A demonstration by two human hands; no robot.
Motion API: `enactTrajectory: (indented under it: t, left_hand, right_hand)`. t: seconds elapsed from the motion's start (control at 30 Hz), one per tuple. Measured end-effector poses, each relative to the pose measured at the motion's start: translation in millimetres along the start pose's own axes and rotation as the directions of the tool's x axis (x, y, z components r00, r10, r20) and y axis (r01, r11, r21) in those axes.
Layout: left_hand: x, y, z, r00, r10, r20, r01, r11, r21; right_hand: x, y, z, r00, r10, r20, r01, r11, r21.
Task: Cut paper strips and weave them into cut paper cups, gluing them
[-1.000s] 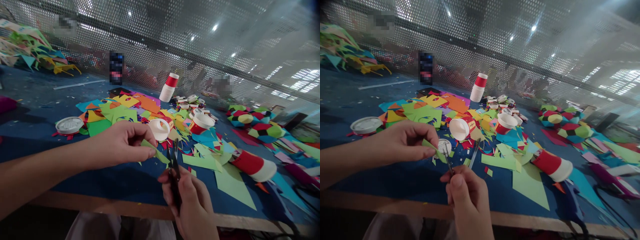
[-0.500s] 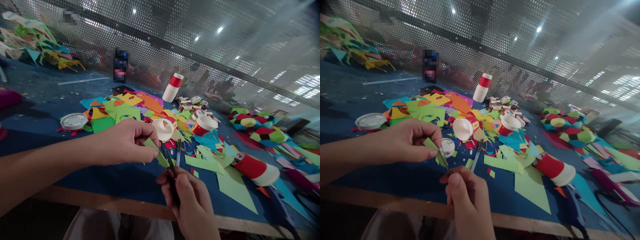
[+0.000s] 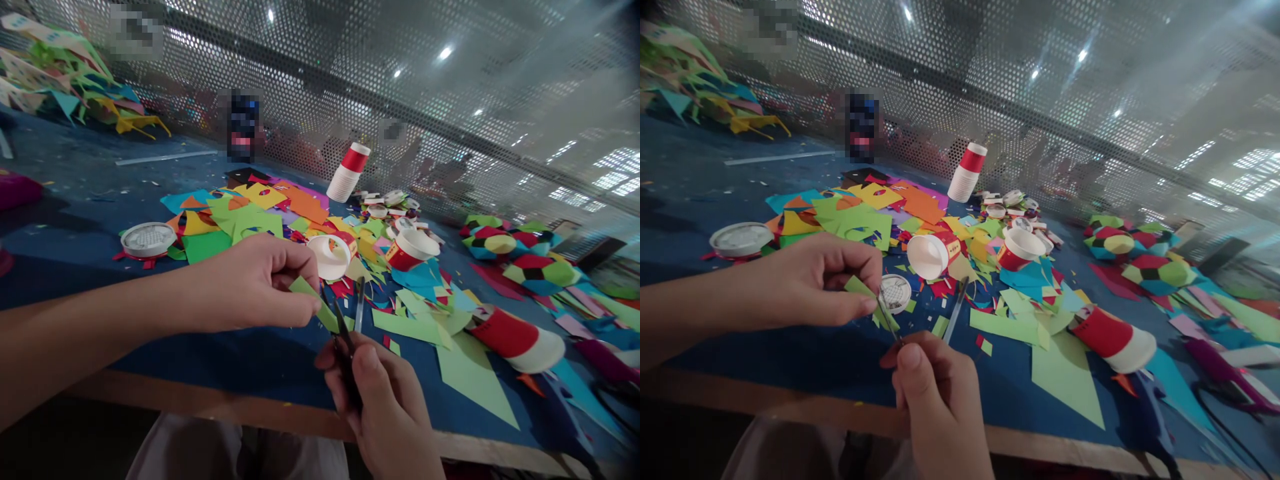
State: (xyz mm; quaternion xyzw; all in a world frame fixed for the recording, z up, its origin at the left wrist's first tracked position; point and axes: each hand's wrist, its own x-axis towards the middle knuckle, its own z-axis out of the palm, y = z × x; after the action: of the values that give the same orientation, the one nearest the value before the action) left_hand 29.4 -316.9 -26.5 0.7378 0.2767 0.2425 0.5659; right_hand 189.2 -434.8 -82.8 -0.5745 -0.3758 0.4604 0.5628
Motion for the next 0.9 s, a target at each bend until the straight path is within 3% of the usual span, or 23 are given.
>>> enactTrajectory:
  t: [0.1, 0.37, 0.5, 0.7, 0.9]
  left_hand:
    - [0.0, 0.4, -0.1, 1.0, -0.004, 0.006, 0.004, 1.0, -0.006]
    - [-1.3, 0.9, -0.7, 1.0, 0.004, 0.011, -0.004, 1.0, 0.005]
    - [-0.7, 1.3, -0.3, 1.0, -0.003, 0.007, 0.003, 1.0, 0.017]
    - [-1.6, 0.7, 0.6, 0.999, -0.028, 0.021, 0.028, 1.0, -0.009]
    - [-2.4, 2.9, 2.1, 0.998, -0.049, 0.028, 0.049, 0.998, -0.033]
  right_hand:
    - [-2.3, -0.2, 1.2, 0.999, -0.006, -0.053, 0.007, 1.0, 0.02]
    - [-2.1, 2.9, -0.1, 0.998, 0.0, -0.07, 0.003, 0.999, 0.036]
    - [-2.6, -0.3, 0.4, 1.0, -0.001, -0.014, 0.002, 0.999, 0.036]
    - [-5.3, -6.4, 5.2, 0.998, 0.028, -0.053, -0.026, 0.999, 0.035]
    - [-3.3, -1.6, 2.8, 0.996, -0.024, -0.081, 0.028, 0.998, 0.049]
